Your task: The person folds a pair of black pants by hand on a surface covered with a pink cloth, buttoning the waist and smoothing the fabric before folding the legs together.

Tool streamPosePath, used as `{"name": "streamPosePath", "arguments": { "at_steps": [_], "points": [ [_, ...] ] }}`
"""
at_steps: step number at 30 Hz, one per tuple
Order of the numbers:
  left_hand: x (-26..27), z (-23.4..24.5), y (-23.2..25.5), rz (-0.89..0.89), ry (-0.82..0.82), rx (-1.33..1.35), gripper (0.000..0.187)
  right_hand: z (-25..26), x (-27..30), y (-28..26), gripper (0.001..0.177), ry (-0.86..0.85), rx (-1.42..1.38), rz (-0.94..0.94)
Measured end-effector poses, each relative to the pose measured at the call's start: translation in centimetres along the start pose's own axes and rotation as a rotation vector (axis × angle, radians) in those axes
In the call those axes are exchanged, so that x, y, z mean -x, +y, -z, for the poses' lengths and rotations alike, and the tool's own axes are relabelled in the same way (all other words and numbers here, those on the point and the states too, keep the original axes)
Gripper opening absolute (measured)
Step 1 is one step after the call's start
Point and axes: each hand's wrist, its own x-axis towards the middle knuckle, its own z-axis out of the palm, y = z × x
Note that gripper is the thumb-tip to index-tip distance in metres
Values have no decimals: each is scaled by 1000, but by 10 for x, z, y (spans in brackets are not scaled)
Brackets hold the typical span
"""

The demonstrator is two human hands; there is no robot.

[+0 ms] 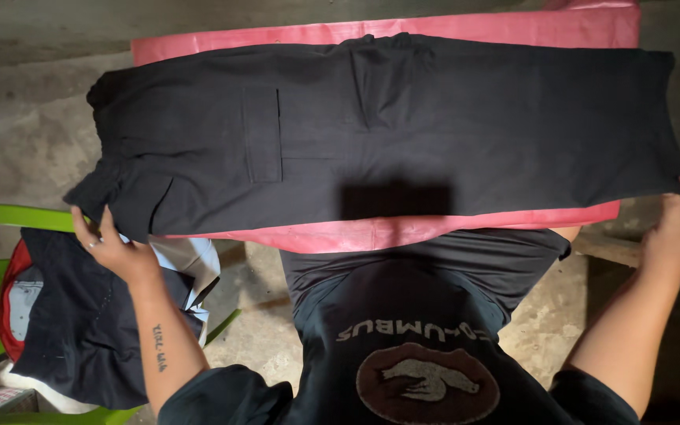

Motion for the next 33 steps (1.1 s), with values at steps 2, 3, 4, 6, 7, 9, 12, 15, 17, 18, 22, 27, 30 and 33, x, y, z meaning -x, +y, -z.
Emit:
{"name": "streamPosePath", "arguments": {
  "at_steps": [2, 3, 4, 6, 7, 9, 12, 15, 17, 18, 22, 27, 30, 33],
  "points": [
    [-10, 6, -3, -83, -14, -105, 27, 4, -4, 4, 34, -11, 12, -10],
    [-19, 10, -3, -82, -14, -103, 27, 3, -9, 5, 34, -7, -17, -14],
    [-29, 16, -1, -172, 33, -222, 27, 2, -15, 5, 35, -5, -31, -15],
    [-51, 21, 10, -268, 87, -333, 31, -2, -28, -2, 34, -3, -72, 1],
    [-61, 22, 17, -251, 157, -353, 32, -5, -34, -10, 33, -3, -84, 9],
    [-76, 26, 27, -237, 230, -367, 35, -9, -44, -23, 23, 40, -77, -28],
    [-86, 22, 24, -277, 406, -181, 31, -7, -65, -21, 18, 70, -103, -69],
    [-91, 16, -4, -234, 494, 154, 87, -1, -85, -16, 25, 52, -138, -57],
    [-90, 11, -18, -234, 467, 141, 81, 0, -87, -20, 24, 61, -134, -37],
    [-89, 10, -21, -211, 433, 127, 78, 3, -86, -23, 23, 67, -137, -34],
    [-101, 11, -19, -105, 272, 76, 66, 23, -69, -39, 22, 90, -145, -21],
    [-144, 14, 3, 117, 4, -8, 51, 23, -84, -40, 24, 77, -151, 7],
    [-186, 9, 16, 248, -164, -90, 43, 7, -129, -28, 25, 44, -127, 51],
    [-239, -22, 17, 237, -280, -184, 36, -27, -176, -29, 28, 2, -107, 82]
  ]
}}
